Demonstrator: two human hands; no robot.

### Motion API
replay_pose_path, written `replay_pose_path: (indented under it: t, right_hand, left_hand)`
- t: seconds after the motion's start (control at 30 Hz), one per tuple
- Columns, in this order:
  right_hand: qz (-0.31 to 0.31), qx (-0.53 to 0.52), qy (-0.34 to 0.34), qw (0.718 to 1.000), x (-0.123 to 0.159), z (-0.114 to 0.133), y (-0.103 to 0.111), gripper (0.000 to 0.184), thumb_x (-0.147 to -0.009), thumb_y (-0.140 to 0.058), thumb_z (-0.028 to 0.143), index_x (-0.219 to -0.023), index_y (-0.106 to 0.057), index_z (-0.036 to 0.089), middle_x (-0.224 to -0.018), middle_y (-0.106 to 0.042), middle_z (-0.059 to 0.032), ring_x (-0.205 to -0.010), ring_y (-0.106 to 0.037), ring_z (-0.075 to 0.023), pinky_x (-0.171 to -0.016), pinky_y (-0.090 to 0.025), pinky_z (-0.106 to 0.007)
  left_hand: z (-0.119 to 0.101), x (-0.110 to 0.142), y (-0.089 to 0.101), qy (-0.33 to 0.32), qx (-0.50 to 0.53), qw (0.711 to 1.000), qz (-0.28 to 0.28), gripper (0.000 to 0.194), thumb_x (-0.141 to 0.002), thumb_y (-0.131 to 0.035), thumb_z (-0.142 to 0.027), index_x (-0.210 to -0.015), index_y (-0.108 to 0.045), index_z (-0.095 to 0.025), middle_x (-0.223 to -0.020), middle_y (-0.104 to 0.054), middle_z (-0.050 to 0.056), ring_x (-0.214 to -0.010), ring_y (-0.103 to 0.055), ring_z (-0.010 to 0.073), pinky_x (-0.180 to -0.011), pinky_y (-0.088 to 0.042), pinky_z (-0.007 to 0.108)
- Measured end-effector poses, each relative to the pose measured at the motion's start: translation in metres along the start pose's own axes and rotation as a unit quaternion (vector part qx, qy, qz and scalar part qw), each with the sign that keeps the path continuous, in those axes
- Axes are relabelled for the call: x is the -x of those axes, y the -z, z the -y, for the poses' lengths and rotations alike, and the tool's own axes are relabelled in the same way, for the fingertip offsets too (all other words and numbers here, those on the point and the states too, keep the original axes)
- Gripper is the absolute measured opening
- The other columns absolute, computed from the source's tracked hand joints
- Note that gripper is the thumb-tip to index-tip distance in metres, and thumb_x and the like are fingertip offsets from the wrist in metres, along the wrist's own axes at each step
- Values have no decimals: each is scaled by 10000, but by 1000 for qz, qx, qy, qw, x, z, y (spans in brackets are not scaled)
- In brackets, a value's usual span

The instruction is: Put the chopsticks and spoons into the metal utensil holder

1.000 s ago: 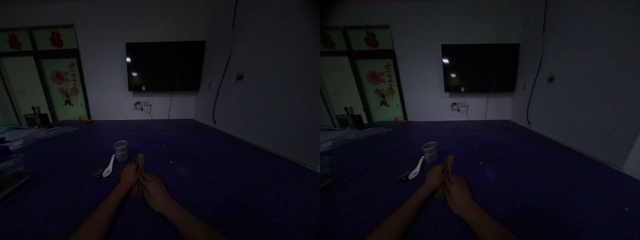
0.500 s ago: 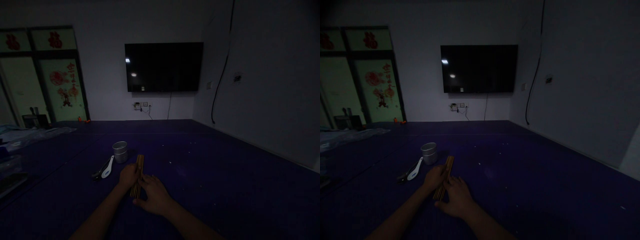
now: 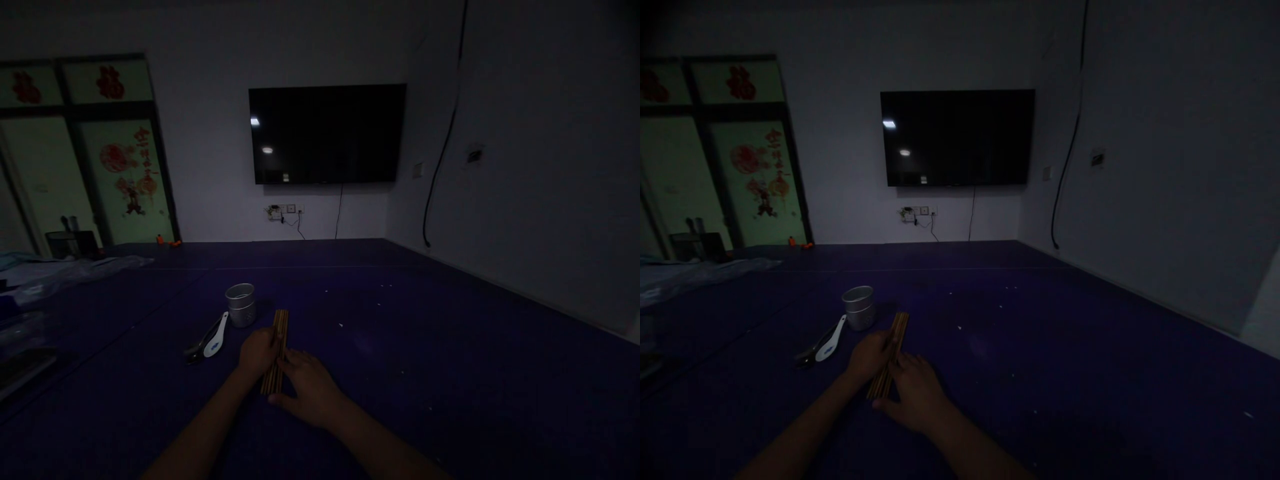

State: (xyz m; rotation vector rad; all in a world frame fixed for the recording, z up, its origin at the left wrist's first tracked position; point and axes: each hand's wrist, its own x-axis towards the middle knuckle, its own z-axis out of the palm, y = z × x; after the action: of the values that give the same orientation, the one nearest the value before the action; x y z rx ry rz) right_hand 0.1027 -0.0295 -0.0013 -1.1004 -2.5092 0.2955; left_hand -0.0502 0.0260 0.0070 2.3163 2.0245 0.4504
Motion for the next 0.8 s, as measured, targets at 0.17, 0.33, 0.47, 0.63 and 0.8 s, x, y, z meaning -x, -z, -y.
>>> replay_pose_path:
  t: [0.17, 0.33, 0.47, 0.63, 0.8]
  right_hand:
    - [-13, 12, 22, 1000, -3, -1, -1, 638, -783, -590, 506, -1308, -454, 171, -1350, -478, -133, -1231, -430, -290, -1044, -303, -458]
    - [-21, 42, 71, 996, -7, -5, -5, 630, -787, -602, 498, -1285, -466, 137, -1294, -527, -139, -1205, -454, -276, -1036, -322, -446]
    - [-30, 93, 94, 991, -10, -4, -8, 596, -795, -604, 487, -1228, -518, 87, -1211, -576, -170, -1155, -492, -281, -1009, -358, -414]
    - [-41, 140, 115, 983, -11, -1, -10, 569, -831, -569, 464, -1239, -518, 71, -1217, -571, -175, -1153, -496, -273, -1022, -348, -394]
    - [-47, 163, 126, 978, -12, -1, -12, 497, -858, -538, 441, -1205, -546, 86, -1178, -600, -155, -1133, -511, -253, -1014, -356, -381]
  left_hand:
    - [1, -1, -1, -1, -10, 1000, 3, 347, -923, -321, -353, -1046, -593, -174, -1039, -665, 95, -947, -620, 194, -736, -426, 263]
    - [0, 0, -1, -3, -6, 1000, 1, 355, -924, -317, -354, -1053, -595, -174, -1035, -664, 98, -930, -623, 191, -724, -422, 261]
    - [-1, 0, 0, 0, -8, 1000, 6, 361, -925, -320, -369, -1037, -602, -174, -1035, -666, 95, -909, -627, 186, -710, -419, 255]
    - [-2, 2, 2, 8, -11, 1000, 10, 380, -929, -308, -380, -1031, -606, -168, -1018, -672, 102, -912, -629, 191, -711, -420, 254]
    - [1, 0, -1, 0, 17, 1000, -8, 391, -935, -293, -391, -1093, -585, -184, -1049, -669, 93, -955, -623, 193, -734, -414, 257]
